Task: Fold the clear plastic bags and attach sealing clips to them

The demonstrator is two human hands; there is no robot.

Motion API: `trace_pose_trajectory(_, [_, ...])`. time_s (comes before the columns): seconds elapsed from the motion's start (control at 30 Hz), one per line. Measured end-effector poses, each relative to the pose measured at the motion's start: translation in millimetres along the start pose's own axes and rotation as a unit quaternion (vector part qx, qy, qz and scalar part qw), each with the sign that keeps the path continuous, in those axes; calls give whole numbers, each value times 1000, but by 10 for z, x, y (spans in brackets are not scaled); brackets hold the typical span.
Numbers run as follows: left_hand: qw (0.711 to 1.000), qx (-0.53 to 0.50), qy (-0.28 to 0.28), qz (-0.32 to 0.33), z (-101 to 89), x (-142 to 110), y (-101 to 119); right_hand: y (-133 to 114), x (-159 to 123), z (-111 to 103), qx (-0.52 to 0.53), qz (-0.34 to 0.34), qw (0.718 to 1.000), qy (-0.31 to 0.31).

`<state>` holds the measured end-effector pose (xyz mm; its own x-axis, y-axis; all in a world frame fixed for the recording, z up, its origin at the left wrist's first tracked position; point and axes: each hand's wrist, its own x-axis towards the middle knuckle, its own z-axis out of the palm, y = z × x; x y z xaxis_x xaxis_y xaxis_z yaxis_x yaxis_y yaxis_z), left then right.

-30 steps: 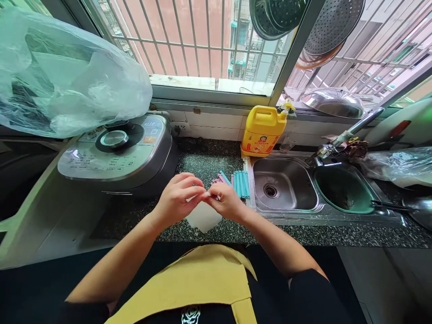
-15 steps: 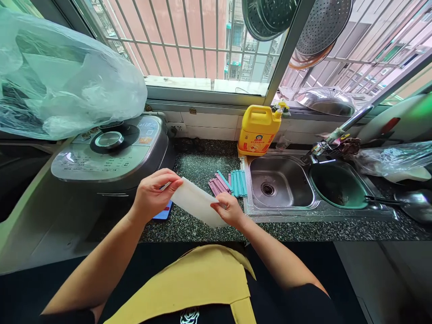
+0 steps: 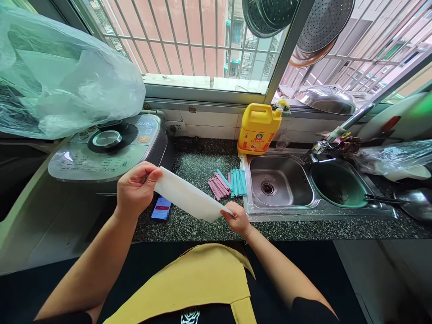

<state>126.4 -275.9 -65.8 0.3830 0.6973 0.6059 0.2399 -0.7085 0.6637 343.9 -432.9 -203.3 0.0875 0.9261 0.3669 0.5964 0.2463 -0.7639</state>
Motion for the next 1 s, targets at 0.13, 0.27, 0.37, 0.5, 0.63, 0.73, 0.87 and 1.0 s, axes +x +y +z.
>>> trace_pose_trajectory(0.13, [998,32,-37,50,56,-31,28,14,-58,-27,-19,-10,998,-54])
trace_pose_trajectory(0.27, [983,70,-102,134,236,-118,105,-188,165,-152,-16,-26,999,-37])
trace_pose_trajectory(0.37, [966,113,-139,185,373,-181,159,-424,455,-156,-17,-100,995,-19])
trace_pose_trajectory(0.5, [949,163,-188,192,416,-210,213,-603,718,-21,-14,-158,987,4])
trace_pose_trajectory(0.63, [927,234,-211,202,371,-193,259,-623,777,79,-20,-183,983,1])
trace_pose_trajectory(0.73, [921,235,-205,232,306,-154,264,-551,734,113,-25,-180,983,10])
trace_pose_trajectory(0.87, [931,222,-168,236,143,-72,224,-261,480,196,-52,-185,981,7])
trace_pose_trajectory(1.0, [933,218,-159,238,43,-40,165,104,69,290,-95,-144,985,-21])
